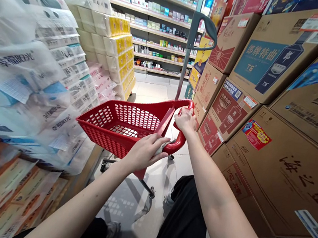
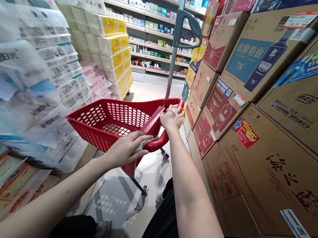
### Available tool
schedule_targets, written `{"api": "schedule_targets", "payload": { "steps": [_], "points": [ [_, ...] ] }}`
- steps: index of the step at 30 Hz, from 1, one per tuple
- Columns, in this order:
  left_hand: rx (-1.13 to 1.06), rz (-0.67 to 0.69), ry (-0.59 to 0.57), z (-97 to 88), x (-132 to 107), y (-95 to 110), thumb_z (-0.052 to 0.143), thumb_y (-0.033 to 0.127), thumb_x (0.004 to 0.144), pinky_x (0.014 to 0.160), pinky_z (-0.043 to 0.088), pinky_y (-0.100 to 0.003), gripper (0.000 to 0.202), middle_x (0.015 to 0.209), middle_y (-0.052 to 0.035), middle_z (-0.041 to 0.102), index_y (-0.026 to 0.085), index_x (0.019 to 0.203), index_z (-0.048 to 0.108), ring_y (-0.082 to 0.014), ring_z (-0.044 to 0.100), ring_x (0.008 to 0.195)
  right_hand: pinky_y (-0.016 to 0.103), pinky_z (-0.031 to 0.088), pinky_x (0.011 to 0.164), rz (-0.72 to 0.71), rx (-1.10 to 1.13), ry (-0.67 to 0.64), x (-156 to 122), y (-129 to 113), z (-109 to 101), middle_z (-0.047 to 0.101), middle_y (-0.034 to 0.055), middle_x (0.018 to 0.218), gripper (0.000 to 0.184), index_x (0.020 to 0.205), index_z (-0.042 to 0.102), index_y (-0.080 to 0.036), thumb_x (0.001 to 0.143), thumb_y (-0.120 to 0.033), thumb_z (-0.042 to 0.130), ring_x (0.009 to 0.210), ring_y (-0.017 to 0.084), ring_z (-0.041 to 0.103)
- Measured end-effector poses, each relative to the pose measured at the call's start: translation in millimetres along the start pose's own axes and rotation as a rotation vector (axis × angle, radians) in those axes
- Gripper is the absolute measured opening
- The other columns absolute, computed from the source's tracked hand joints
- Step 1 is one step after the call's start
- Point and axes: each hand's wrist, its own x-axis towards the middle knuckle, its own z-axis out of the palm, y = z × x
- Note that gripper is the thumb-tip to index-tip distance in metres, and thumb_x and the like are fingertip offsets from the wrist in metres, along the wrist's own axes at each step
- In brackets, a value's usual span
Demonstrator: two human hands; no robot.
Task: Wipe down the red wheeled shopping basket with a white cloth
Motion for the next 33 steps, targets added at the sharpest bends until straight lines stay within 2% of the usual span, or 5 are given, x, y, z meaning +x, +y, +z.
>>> {"api": "schedule_targets", "payload": {
  "steps": [5,13,19,26,33],
  "points": [
    [-0.031,0.028,0.044,14.4,-3.8,-17.2,0.035,0.049,0.099,0.095,0.046,-0.04,0.049,0.118,-0.0109,0.061,0.022,0.136,0.053,-0.0249,0.057,0.106,0.052,0.041,0.101,-0.01,0.009,0.013,4.0,8.6,0.0,0.027,0.0123,0.16,0.062,0.149,0.041,-0.029,0.09,-0.047,0.042,0.134,0.039,0.04],
    [-0.07,-0.254,0.198,28.0,-42.1,-85.2,0.026,0.04,0.102,0.106,0.041,-0.04,0.043,0.121,-0.0093,0.061,0.02,0.124,0.058,-0.0225,0.053,0.115,0.049,0.042,0.099,0.019,-0.027,0.001,1.7,14.6,-4.2,0.026,0.0148,0.16,0.069,0.155,0.033,-0.025,0.09,-0.048,0.04,0.136,0.04,0.039],
    [-0.011,-0.298,0.268,40.0,-27.1,-47.3,0.032,0.04,0.101,0.109,0.037,-0.043,0.043,0.124,-0.0113,0.056,0.019,0.131,0.053,-0.0244,0.048,0.12,0.049,0.043,0.097,0.059,-0.093,0.002,9.0,14.8,-1.4,0.026,0.0171,0.16,0.069,0.156,0.028,-0.023,0.093,-0.051,0.035,0.134,0.039,0.041],
    [-0.016,-0.057,0.238,40.6,-5.3,16.6,0.046,0.042,0.095,0.115,0.029,-0.048,0.055,0.14,-0.0108,0.049,0.025,0.147,0.039,-0.0277,0.042,0.13,0.05,0.037,0.102,0.043,-0.105,-0.02,15.6,16.5,-0.6,0.023,0.0186,0.161,0.066,0.155,0.03,-0.022,0.094,-0.046,0.035,0.138,0.04,0.037],
    [-0.104,-0.062,0.239,45.8,-15.5,-17.9,0.028,0.029,0.101,0.114,0.032,-0.043,0.049,0.143,-0.0083,0.049,0.027,0.15,0.035,-0.0227,0.045,0.13,0.05,0.04,0.099,0.029,-0.09,-0.015,16.8,20.3,-2.3,0.024,0.0183,0.161,0.066,0.154,0.033,-0.022,0.092,-0.046,0.037,0.136,0.041,0.039]
  ]
}}
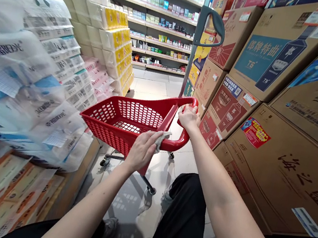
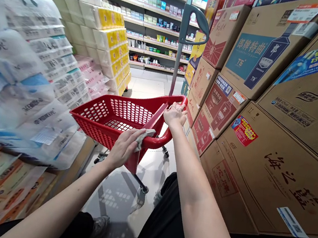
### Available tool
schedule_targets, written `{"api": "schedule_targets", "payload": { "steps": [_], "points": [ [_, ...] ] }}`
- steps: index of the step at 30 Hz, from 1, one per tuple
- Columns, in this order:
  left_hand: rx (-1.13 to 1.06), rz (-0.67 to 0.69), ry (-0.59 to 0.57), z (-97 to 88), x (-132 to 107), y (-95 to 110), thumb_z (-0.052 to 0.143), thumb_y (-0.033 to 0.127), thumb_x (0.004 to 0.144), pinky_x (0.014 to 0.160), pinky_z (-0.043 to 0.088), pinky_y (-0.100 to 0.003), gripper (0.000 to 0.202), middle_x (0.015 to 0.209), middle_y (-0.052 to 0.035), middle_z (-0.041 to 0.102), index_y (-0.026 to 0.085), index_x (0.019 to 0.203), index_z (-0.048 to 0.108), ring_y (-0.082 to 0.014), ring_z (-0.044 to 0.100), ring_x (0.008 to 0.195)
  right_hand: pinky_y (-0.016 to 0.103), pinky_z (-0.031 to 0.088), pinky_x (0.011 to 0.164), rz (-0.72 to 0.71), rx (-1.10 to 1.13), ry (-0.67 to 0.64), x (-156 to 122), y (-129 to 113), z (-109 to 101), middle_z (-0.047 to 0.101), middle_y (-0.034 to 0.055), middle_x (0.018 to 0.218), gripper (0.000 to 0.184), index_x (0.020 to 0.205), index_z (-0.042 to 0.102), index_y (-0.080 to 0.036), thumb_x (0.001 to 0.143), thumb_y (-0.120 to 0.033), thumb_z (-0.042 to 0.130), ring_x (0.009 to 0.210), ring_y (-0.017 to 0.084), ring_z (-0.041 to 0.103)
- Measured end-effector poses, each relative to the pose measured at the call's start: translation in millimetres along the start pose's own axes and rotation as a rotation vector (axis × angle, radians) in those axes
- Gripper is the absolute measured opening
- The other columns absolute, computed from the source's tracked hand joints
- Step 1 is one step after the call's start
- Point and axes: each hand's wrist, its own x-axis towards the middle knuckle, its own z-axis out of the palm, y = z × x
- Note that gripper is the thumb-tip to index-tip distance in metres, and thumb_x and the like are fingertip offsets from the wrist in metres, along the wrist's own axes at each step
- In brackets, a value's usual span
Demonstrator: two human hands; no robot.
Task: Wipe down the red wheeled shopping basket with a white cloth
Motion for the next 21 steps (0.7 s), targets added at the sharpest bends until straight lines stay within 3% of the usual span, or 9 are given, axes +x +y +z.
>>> {"api": "schedule_targets", "payload": {
  "steps": [4,6,8,13,15,18,21],
  "points": [
    [0.093,-0.049,0.052,-2.2,-17.2,-40.1,0.036,0.028,0.099,0.115,0.031,-0.047,0.054,0.144,-0.0125,0.046,0.023,0.152,0.029,-0.0256,0.04,0.135,0.049,0.04,0.1,0.006,0.022,0.006,-3.1,0.1,-3.0,0.026,0.0179,0.16,0.063,0.152,0.036,-0.022,0.093,-0.046,0.036,0.136,0.041,0.04],
    [0.129,-0.066,0.054,-2.6,-20.5,-46.5,0.037,0.028,0.099,0.117,0.03,-0.049,0.054,0.144,-0.0136,0.045,0.021,0.152,0.027,-0.026,0.038,0.136,0.05,0.038,0.103,0.003,0.026,0.012,-4.3,-0.5,-3.1,0.026,0.0184,0.16,0.064,0.153,0.035,-0.021,0.094,-0.048,0.036,0.137,0.04,0.038],
    [0.138,-0.077,0.05,-2.4,-18.1,-38.8,0.037,0.029,0.099,0.117,0.028,-0.05,0.054,0.144,-0.0137,0.045,0.02,0.151,0.029,-0.0258,0.038,0.135,0.051,0.036,0.105,0.003,0.021,0.02,-4.6,-1.1,-1.9,0.027,0.0191,0.16,0.065,0.153,0.035,-0.021,0.094,-0.048,0.036,0.139,0.04,0.036],
    [0.116,-0.034,0.015,0.7,-1.4,11.0,0.038,0.032,0.098,0.119,0.025,-0.05,0.054,0.141,-0.0115,0.047,0.021,0.15,0.033,-0.0256,0.04,0.134,0.053,0.032,0.109,-0.028,-0.013,0.069,-1.3,-0.4,5.3,0.028,0.0202,0.159,0.065,0.152,0.037,-0.017,0.094,-0.046,0.038,0.145,0.039,0.027],
    [0.099,0.001,-0.001,1.6,2.7,21.6,0.037,0.032,0.099,0.12,0.024,-0.049,0.054,0.142,-0.0106,0.046,0.023,0.152,0.03,-0.0249,0.04,0.134,0.051,0.029,0.112,-0.072,-0.042,0.109,-0.6,0.9,7.5,0.029,0.0195,0.159,0.061,0.149,0.042,-0.014,0.095,-0.042,0.038,0.147,0.037,0.024],
    [0.106,0.031,-0.02,2.2,4.5,18.7,0.035,0.029,0.099,0.118,0.027,-0.047,0.052,0.14,-0.0099,0.049,0.023,0.151,0.032,-0.0242,0.042,0.131,0.046,0.023,0.117,-0.235,-0.08,0.17,-3.8,2.6,7.3,0.036,0.0162,0.157,0.052,0.142,0.052,-0.013,0.096,-0.034,0.038,0.147,0.029,0.026],
    [0.142,0.036,-0.024,3.6,6.2,8.4,0.037,0.028,0.099,0.115,0.031,-0.047,0.05,0.137,-0.011,0.051,0.022,0.149,0.035,-0.0254,0.044,0.129,0.038,0.025,0.116,-0.497,-0.09,0.159,-12.9,1.2,4.0,0.047,0.0107,0.15,0.046,0.136,0.059,-0.017,0.096,-0.028,0.04,0.141,0.022,0.039]
  ]
}}
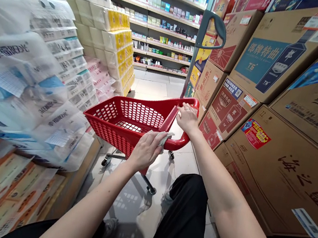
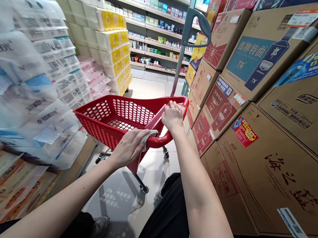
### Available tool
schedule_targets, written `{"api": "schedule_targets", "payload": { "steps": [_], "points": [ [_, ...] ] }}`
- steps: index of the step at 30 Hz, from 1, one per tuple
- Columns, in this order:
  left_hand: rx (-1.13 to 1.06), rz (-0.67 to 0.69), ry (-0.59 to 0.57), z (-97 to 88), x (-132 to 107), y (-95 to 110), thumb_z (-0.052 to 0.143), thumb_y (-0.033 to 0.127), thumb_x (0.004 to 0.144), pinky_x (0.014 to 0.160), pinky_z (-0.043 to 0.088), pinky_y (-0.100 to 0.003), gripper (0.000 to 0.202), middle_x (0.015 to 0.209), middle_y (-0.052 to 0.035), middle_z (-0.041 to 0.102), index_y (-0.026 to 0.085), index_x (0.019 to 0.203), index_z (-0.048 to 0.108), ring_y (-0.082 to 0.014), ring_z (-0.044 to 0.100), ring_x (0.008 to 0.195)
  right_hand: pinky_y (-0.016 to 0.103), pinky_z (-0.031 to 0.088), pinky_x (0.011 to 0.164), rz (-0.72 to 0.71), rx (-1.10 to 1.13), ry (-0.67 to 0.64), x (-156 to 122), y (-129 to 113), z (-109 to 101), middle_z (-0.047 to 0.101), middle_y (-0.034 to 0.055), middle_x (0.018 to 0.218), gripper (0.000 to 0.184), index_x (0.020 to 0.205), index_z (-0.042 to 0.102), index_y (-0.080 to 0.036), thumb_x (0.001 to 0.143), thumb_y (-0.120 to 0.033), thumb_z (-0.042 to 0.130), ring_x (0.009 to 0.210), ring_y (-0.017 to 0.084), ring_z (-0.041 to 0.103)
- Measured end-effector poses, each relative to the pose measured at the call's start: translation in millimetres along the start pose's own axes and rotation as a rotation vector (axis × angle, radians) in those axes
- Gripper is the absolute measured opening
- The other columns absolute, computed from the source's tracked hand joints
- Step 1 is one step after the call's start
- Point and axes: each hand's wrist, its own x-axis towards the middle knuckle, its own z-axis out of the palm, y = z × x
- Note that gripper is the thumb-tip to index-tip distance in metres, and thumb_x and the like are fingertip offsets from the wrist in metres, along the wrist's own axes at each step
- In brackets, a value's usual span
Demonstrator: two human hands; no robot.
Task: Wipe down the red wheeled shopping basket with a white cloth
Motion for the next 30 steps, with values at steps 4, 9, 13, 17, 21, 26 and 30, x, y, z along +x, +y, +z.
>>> {"api": "schedule_targets", "payload": {
  "steps": [4,9,13,17,21,26,30],
  "points": [
    [0.028,-0.011,0.034,4.3,6.0,-4.4,0.037,0.028,0.099,0.112,0.034,-0.046,0.049,0.136,-0.0123,0.051,0.02,0.147,0.037,-0.0259,0.045,0.127,0.034,0.028,0.113,-0.249,0.001,-0.153,-6.1,-10.7,-5.9,0.071,0.006,0.118,0.04,0.122,0.069,-0.022,0.096,-0.027,0.039,0.11,0.018,0.063],
    [-0.03,-0.05,0.056,2.8,4.7,-27.6,0.036,0.029,0.099,0.109,0.038,-0.045,0.045,0.13,-0.0108,0.057,0.022,0.143,0.042,-0.0247,0.05,0.121,0.036,0.029,0.11,-0.234,-0.115,-0.252,-4.1,-17.4,-8.6,0.074,0.0095,0.103,0.036,0.098,0.076,-0.018,0.094,-0.027,0.041,0.104,0.021,0.063],
    [-0.09,-0.177,0.082,-1.5,-5.2,-64.3,0.029,0.031,0.101,0.11,0.037,-0.044,0.043,0.132,-0.0103,0.056,0.021,0.139,0.046,-0.0233,0.049,0.124,0.035,0.03,0.11,-0.223,-0.127,-0.241,-6.5,-21.6,-10.9,0.074,0.0103,0.102,0.037,0.095,0.075,-0.018,0.095,-0.028,0.04,0.104,0.021,0.063],
    [-0.127,-0.295,0.087,0.3,-6.8,-74.9,0.027,0.033,0.101,0.111,0.037,-0.044,0.042,0.127,-0.0101,0.057,0.02,0.133,0.05,-0.0227,0.049,0.123,0.036,0.043,0.096,-0.189,-0.152,-0.257,-9.2,-31.5,-13.0,0.073,0.0144,0.107,0.038,0.101,0.074,-0.015,0.096,-0.031,0.04,0.101,0.026,0.065],
    [-0.17,-0.315,0.087,4.3,-6.2,-55.9,0.029,0.033,0.098,0.116,0.031,-0.049,0.045,0.134,-0.0115,0.052,0.019,0.138,0.045,-0.0248,0.043,0.13,0.036,0.05,0.081,-0.19,-0.173,-0.398,-4.9,-37.6,-12.7,0.072,0.0194,0.11,0.036,0.11,0.071,-0.011,0.094,-0.026,0.043,0.096,0.029,0.069],
    [-0.309,-0.112,0.006,3.9,-15.7,-31.5,0.033,0.026,0.093,0.123,0.019,-0.052,0.06,0.157,-0.0102,0.032,0.022,0.153,0.026,-0.0269,0.028,0.146,0.033,0.05,0.078,-0.219,-0.139,-0.49,-1.3,-31.2,-13.4,0.073,0.0167,0.107,0.035,0.106,0.071,-0.013,0.093,-0.029,0.043,0.093,0.027,0.07],
    [-0.261,-0.032,0.016,2.8,-15.7,-32.9,0.035,0.022,0.096,0.121,0.027,-0.049,0.06,0.154,-0.0117,0.036,0.023,0.155,0.021,-0.025,0.034,0.143,0.031,0.049,0.072,-0.248,-0.113,-0.493,-3.0,-27.5,-16.1,0.074,0.0135,0.108,0.035,0.101,0.072,-0.017,0.093,-0.033,0.042,0.092,0.025,0.069]
  ]
}}
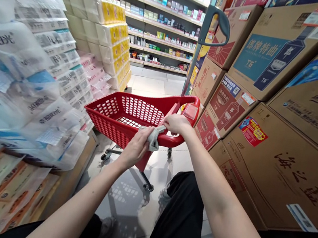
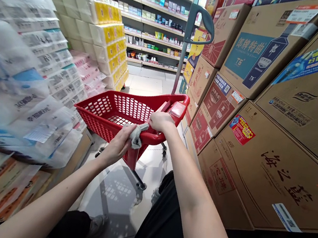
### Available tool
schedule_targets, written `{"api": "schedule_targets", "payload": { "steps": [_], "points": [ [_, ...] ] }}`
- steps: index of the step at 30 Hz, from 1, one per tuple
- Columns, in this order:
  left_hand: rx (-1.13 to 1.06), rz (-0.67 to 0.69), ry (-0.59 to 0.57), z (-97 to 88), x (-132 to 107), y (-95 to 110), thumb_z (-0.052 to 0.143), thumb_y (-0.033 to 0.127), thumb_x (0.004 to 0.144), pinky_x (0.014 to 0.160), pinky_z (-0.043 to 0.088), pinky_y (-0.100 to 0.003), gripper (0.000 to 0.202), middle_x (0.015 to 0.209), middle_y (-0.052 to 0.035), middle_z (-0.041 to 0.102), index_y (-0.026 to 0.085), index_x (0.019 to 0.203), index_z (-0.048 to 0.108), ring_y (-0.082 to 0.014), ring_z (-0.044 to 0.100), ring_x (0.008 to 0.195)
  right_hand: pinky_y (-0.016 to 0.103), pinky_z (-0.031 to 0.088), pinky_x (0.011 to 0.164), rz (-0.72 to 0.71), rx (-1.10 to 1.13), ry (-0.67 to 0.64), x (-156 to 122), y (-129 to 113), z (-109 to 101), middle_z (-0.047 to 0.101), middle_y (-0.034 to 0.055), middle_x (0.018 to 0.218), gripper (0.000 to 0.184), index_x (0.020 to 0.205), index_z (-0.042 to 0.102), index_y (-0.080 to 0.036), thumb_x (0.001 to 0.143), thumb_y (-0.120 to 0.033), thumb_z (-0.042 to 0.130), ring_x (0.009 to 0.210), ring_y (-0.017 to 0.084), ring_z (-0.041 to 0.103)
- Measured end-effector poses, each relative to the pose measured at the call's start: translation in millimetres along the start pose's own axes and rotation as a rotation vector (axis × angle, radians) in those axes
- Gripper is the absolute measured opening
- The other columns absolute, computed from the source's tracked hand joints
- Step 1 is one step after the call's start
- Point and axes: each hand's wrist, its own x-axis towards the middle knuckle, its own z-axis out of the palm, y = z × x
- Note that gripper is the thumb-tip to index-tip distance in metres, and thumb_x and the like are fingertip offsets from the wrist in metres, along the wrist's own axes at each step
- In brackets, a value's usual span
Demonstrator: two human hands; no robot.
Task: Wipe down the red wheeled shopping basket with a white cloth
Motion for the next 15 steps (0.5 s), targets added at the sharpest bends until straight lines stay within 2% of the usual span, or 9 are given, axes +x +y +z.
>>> {"api": "schedule_targets", "payload": {
  "steps": [6,11,15],
  "points": [
    [0.093,-0.004,-0.094,-15.3,13.0,-22.3,0.035,0.025,0.098,0.115,0.036,-0.045,0.051,0.142,-0.0123,0.048,0.021,0.149,0.033,-0.0237,0.045,0.132,0.027,0.046,0.069,0.02,0.037,0.035,-1.3,0.8,-1.9,0.075,0.0089,0.105,0.032,0.099,0.071,-0.02,0.092,-0.033,0.042,0.091,0.021,0.069],
    [0.055,-0.114,0.031,-14.0,11.7,-30.4,0.037,0.027,0.096,0.11,0.041,-0.044,0.045,0.134,-0.0133,0.053,0.017,0.14,0.042,-0.0244,0.05,0.126,0.027,0.046,0.07,0.058,0.091,0.088,-1.4,-0.2,-1.5,0.075,0.0069,0.105,0.032,0.097,0.071,-0.023,0.094,-0.033,0.04,0.089,0.02,0.069],
    [0.063,-0.172,0.108,-5.7,12.6,-34.3,0.038,0.028,0.095,0.107,0.043,-0.044,0.041,0.126,-0.0117,0.057,0.018,0.134,0.048,-0.0242,0.053,0.119,0.029,0.047,0.075,0.168,0.139,0.131,-5.6,-9.5,0.1,0.073,0.0095,0.11,0.036,0.102,0.07,-0.021,0.095,-0.033,0.036,0.094,0.022,0.068]
  ]
}}
